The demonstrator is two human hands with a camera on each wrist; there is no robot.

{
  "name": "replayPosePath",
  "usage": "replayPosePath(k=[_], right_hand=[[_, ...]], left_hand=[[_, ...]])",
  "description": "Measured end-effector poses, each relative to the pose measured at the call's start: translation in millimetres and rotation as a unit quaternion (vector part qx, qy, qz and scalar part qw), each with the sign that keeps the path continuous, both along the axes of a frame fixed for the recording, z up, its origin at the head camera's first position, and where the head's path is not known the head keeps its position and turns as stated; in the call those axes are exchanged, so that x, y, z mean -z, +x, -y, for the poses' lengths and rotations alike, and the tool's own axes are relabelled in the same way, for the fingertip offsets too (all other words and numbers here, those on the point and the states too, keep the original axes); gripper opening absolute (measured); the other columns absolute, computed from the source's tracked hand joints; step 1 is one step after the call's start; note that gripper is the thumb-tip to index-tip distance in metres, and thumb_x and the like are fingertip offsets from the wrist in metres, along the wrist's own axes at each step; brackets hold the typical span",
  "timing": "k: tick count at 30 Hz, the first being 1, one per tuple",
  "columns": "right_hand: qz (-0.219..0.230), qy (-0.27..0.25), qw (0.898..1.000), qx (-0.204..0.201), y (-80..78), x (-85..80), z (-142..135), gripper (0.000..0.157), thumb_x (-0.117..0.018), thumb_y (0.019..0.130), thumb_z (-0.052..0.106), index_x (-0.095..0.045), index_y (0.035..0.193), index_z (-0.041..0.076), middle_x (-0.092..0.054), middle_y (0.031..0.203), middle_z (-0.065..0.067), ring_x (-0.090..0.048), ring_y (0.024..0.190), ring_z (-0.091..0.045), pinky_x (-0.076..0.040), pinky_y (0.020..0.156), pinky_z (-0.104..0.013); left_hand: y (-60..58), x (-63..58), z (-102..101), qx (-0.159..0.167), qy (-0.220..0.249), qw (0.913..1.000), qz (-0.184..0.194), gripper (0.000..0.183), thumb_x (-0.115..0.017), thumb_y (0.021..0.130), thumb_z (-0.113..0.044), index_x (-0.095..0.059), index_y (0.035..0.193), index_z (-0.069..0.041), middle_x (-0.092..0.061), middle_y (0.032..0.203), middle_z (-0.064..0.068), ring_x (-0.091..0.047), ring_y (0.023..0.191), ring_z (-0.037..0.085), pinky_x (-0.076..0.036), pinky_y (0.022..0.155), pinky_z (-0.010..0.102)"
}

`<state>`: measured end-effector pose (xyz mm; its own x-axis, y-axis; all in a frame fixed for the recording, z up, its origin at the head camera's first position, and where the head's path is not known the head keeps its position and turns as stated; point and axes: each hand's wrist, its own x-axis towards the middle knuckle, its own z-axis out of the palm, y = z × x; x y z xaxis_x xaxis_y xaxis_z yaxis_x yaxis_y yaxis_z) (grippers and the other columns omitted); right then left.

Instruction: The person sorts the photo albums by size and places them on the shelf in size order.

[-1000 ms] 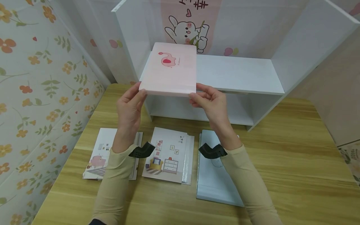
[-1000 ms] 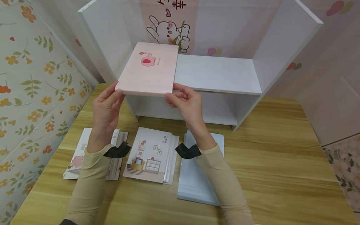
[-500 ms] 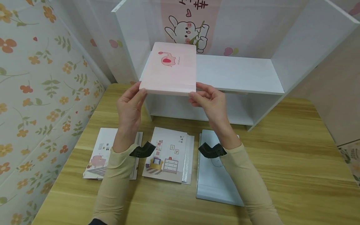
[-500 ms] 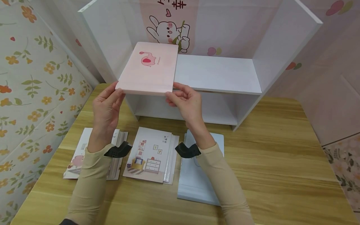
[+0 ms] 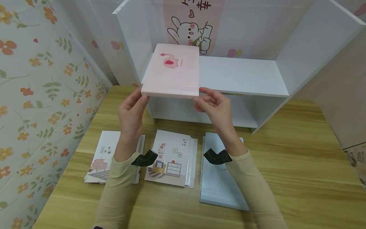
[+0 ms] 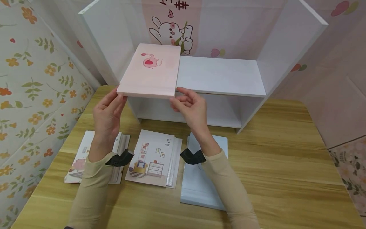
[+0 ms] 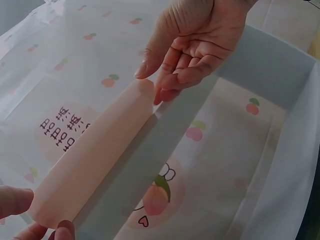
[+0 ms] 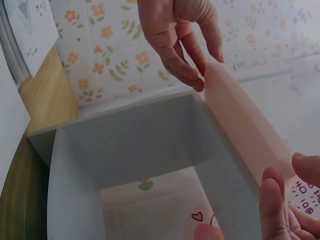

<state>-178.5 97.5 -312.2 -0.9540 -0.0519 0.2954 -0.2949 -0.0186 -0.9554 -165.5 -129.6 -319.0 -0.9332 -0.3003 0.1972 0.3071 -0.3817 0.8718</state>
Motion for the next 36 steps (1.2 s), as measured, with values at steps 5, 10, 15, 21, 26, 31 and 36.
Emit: replayPosePath(k=[5,10,15,21,26,31,36], right_hand=[[0.000,-0.002,1.000,-0.004,3.3,3.0,-4.7,0.039,-0.066,0.085,0.000,-0.056,0.122,-0.006,-0.067,0.080,0.003,-0.067,0.070,-0.011,-0.055,0.069,-0.026],[0.011,-0.010,1.000,-0.003,7.1,7.2,-8.4,0.039,-0.066,0.084,-0.003,-0.055,0.121,-0.010,-0.068,0.080,-0.002,-0.067,0.069,-0.011,-0.056,0.068,-0.027],[0.022,-0.008,1.000,-0.002,13.0,9.8,-12.2,0.037,-0.066,0.084,-0.001,-0.057,0.119,-0.008,-0.068,0.080,-0.002,-0.067,0.069,-0.012,-0.056,0.068,-0.028],[0.021,-0.010,1.000,-0.003,20.6,14.1,-17.8,0.035,-0.067,0.084,-0.001,-0.058,0.116,-0.008,-0.067,0.080,-0.004,-0.067,0.069,-0.013,-0.056,0.067,-0.028],[0.017,-0.008,1.000,-0.006,26.8,17.7,-24.1,0.036,-0.069,0.083,0.002,-0.058,0.116,-0.009,-0.067,0.082,-0.010,-0.067,0.069,-0.015,-0.056,0.068,-0.028],[0.024,-0.004,1.000,-0.005,31.7,21.9,-29.6,0.037,-0.071,0.082,0.005,-0.059,0.114,-0.008,-0.066,0.081,-0.011,-0.067,0.069,-0.018,-0.056,0.068,-0.030],[0.028,0.004,1.000,-0.008,36.4,25.9,-33.5,0.036,-0.070,0.083,0.005,-0.059,0.114,-0.009,-0.066,0.082,-0.010,-0.067,0.070,-0.018,-0.056,0.069,-0.033]], left_hand=[[7.4,4.3,-0.2,0.005,-0.024,0.9996,0.013,0.034,-0.057,0.091,0.000,-0.056,0.124,0.006,-0.064,0.109,0.006,-0.062,0.103,0.020,-0.043,0.097,0.030],[13.9,7.8,-0.1,0.009,-0.019,0.9996,0.017,0.031,-0.057,0.090,0.001,-0.058,0.121,0.004,-0.063,0.110,0.008,-0.062,0.102,0.020,-0.043,0.097,0.030],[19.4,12.0,-0.4,0.015,-0.015,0.9994,0.026,0.028,-0.058,0.089,0.003,-0.061,0.117,0.005,-0.064,0.109,0.010,-0.063,0.099,0.019,-0.045,0.095,0.029],[23.6,17.1,-4.4,0.024,0.001,0.9987,0.046,0.027,-0.056,0.089,0.007,-0.061,0.115,0.007,-0.066,0.103,0.008,-0.065,0.096,0.018,-0.047,0.092,0.029],[28.5,21.3,-8.4,0.037,-0.010,0.9976,0.058,0.029,-0.055,0.089,0.008,-0.056,0.118,0.011,-0.065,0.103,0.008,-0.065,0.096,0.017,-0.047,0.092,0.027],[36.0,26.0,-12.3,0.059,-0.035,0.9947,0.077,0.033,-0.055,0.090,0.006,-0.052,0.122,0.013,-0.065,0.107,0.010,-0.064,0.099,0.016,-0.046,0.093,0.028],[43.9,34.1,-17.1,0.088,-0.041,0.9914,0.088,0.034,-0.055,0.090,0.007,-0.051,0.123,0.013,-0.063,0.111,0.013,-0.063,0.100,0.016,-0.045,0.095,0.028]])
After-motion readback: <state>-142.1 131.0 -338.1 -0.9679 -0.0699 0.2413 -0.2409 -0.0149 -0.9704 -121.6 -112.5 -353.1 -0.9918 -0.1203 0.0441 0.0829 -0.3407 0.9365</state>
